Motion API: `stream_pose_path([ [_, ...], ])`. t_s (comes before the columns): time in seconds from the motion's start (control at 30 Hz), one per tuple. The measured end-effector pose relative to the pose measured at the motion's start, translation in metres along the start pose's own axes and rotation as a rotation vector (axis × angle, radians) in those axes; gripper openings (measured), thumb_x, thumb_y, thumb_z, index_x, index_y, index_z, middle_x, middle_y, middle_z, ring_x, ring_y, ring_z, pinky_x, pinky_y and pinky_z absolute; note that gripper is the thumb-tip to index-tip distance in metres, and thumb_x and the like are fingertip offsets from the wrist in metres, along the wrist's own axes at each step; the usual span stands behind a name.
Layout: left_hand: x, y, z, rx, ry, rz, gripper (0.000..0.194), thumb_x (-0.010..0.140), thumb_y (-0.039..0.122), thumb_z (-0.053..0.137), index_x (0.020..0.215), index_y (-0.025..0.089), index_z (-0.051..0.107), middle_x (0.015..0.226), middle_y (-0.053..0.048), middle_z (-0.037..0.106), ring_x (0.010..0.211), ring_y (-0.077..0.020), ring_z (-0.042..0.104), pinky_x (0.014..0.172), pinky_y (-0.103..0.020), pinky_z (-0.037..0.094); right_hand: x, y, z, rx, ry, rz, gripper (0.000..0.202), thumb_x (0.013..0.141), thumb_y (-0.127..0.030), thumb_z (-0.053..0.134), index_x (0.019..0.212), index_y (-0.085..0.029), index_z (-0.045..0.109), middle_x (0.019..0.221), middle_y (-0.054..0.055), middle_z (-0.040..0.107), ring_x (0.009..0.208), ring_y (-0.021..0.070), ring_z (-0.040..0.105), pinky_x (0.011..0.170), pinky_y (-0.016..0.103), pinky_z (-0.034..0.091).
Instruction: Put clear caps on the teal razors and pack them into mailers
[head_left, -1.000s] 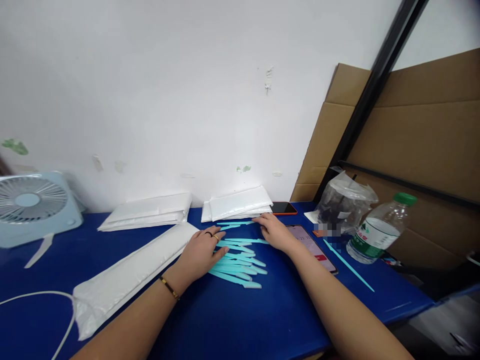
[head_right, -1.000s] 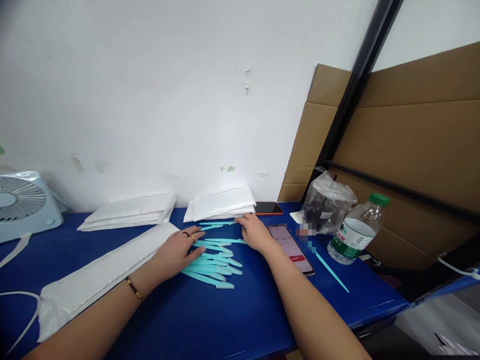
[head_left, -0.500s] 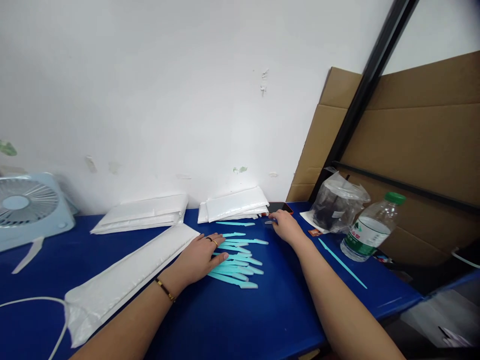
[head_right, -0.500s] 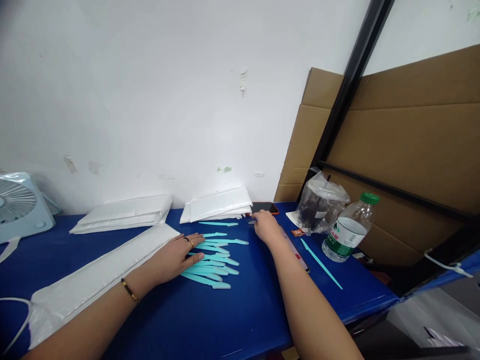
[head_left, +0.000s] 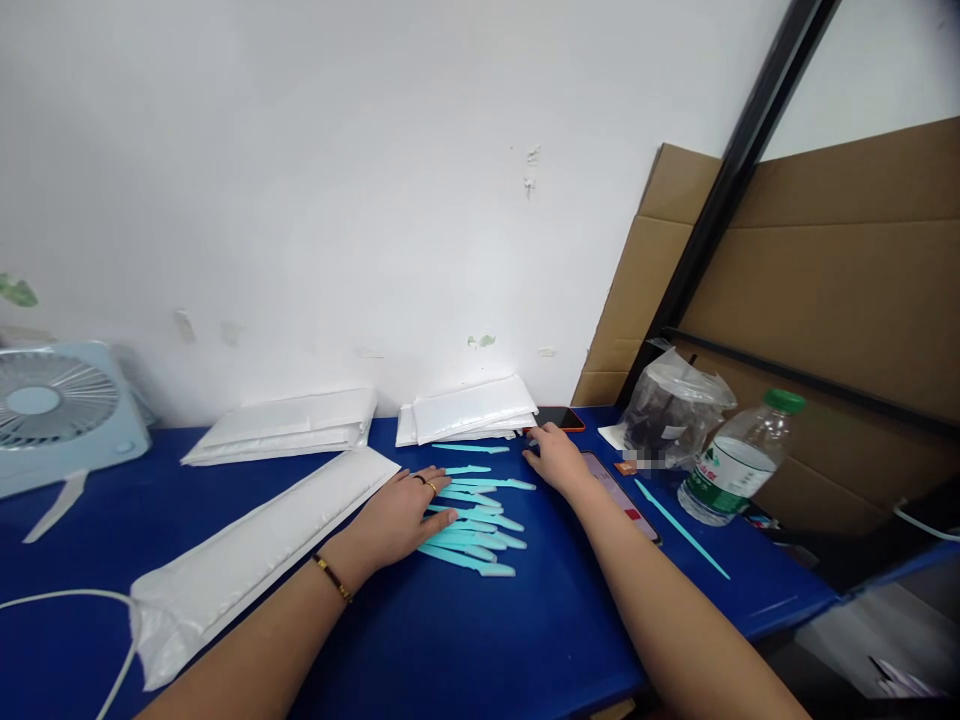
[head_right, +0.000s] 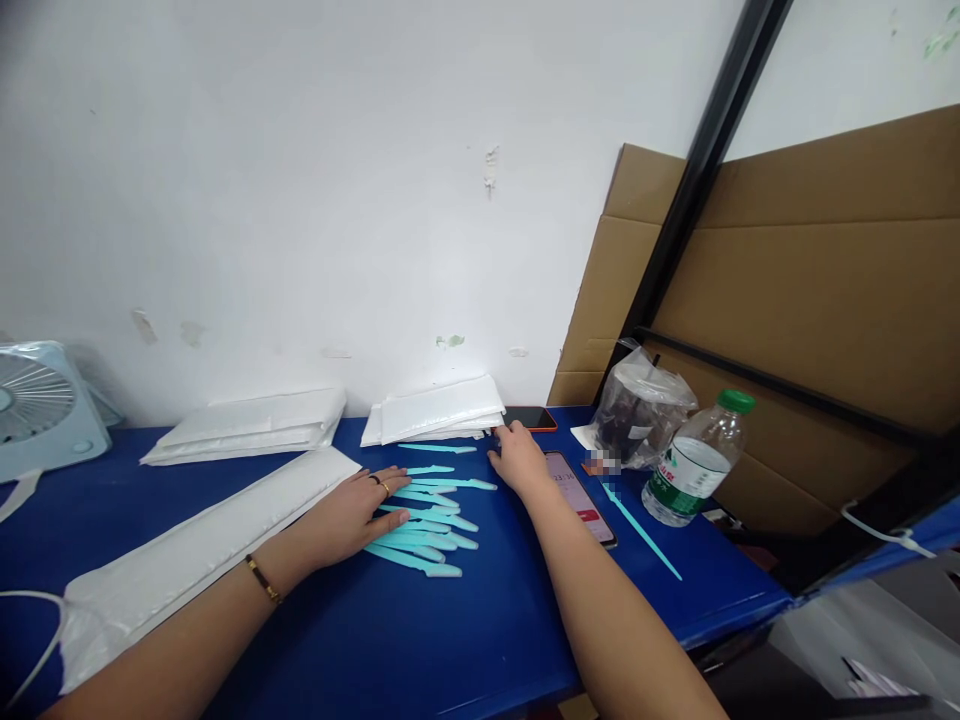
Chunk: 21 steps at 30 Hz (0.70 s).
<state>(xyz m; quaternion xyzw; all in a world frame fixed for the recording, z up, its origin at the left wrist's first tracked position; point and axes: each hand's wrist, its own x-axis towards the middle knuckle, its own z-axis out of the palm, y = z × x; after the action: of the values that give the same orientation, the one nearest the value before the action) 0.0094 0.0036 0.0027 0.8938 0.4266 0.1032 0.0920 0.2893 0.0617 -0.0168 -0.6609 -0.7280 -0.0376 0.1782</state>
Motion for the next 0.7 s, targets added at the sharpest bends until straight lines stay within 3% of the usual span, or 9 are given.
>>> stream_pose_path([
  [0.1, 0.000, 0.000, 0.000, -0.005, 0.000, -0.001, 0.053, 0.086, 0.054, 0.035, 0.126, 0.021, 0.047, 0.134, -0.008, 0.045, 0.125, -0.0243, 0.039, 0.101, -0.038, 0.030, 0.002, 0.004, 0.001, 0.062, -0.030, -0.063, 0.019, 0.073, -0.012, 0.052, 0.085, -0.016, 0.066, 0.091, 0.010, 0.062, 0.085, 0.0203, 0.057, 0.075, 0.027, 0.041],
  [0.23, 0.001, 0.000, 0.000, -0.010, 0.003, 0.000, 0.053, 0.086, 0.055, 0.036, 0.126, 0.022, 0.047, 0.134, -0.008, 0.046, 0.124, -0.0245, 0.039, 0.101, -0.038, 0.030, 0.003, 0.009, -0.003, 0.175, -0.060, -0.172, 0.027, 0.069, -0.002, 0.047, 0.080, -0.019, 0.066, 0.082, 0.002, 0.065, 0.077, 0.0137, 0.058, 0.074, 0.021, 0.041],
  [0.4, 0.001, -0.002, 0.003, -0.015, 0.015, 0.010, 0.053, 0.085, 0.055, 0.036, 0.125, 0.022, 0.048, 0.133, -0.008, 0.046, 0.124, -0.0249, 0.039, 0.101, -0.039, 0.030, 0.002, 0.008, -0.006, 0.195, 0.084, -0.061, 0.022, 0.074, -0.017, 0.054, 0.093, -0.016, 0.065, 0.088, 0.007, 0.064, 0.076, 0.0176, 0.058, 0.071, 0.027, 0.043],
  [0.47, 0.001, -0.003, 0.003, -0.009, 0.012, 0.013, 0.053, 0.086, 0.055, 0.036, 0.125, 0.022, 0.048, 0.133, -0.009, 0.046, 0.124, -0.0249, 0.039, 0.101, -0.039, 0.030, 0.003, 0.005, -0.004, 0.188, 0.028, -0.073, 0.019, 0.073, -0.021, 0.057, 0.089, -0.017, 0.067, 0.086, 0.008, 0.064, 0.076, 0.0186, 0.058, 0.071, 0.028, 0.043],
  [0.57, 0.001, -0.003, 0.004, -0.001, 0.015, 0.029, 0.053, 0.086, 0.054, 0.035, 0.126, 0.022, 0.047, 0.133, -0.008, 0.046, 0.124, -0.0244, 0.039, 0.101, -0.038, 0.031, 0.002, -0.003, 0.001, 0.270, -0.062, -0.177, 0.015, 0.071, -0.014, 0.058, 0.081, -0.018, 0.069, 0.080, 0.005, 0.065, 0.072, 0.0162, 0.059, 0.069, 0.026, 0.044],
  [0.7, 0.002, -0.004, 0.005, 0.022, 0.015, 0.017, 0.053, 0.086, 0.055, 0.035, 0.127, 0.023, 0.046, 0.133, -0.008, 0.046, 0.124, -0.0247, 0.040, 0.101, -0.038, 0.030, -0.002, -0.013, 0.008, 0.511, -0.145, -0.268, 0.022, 0.071, -0.019, 0.061, 0.092, -0.019, 0.067, 0.078, 0.002, 0.065, 0.066, 0.0131, 0.058, 0.064, 0.023, 0.046],
])
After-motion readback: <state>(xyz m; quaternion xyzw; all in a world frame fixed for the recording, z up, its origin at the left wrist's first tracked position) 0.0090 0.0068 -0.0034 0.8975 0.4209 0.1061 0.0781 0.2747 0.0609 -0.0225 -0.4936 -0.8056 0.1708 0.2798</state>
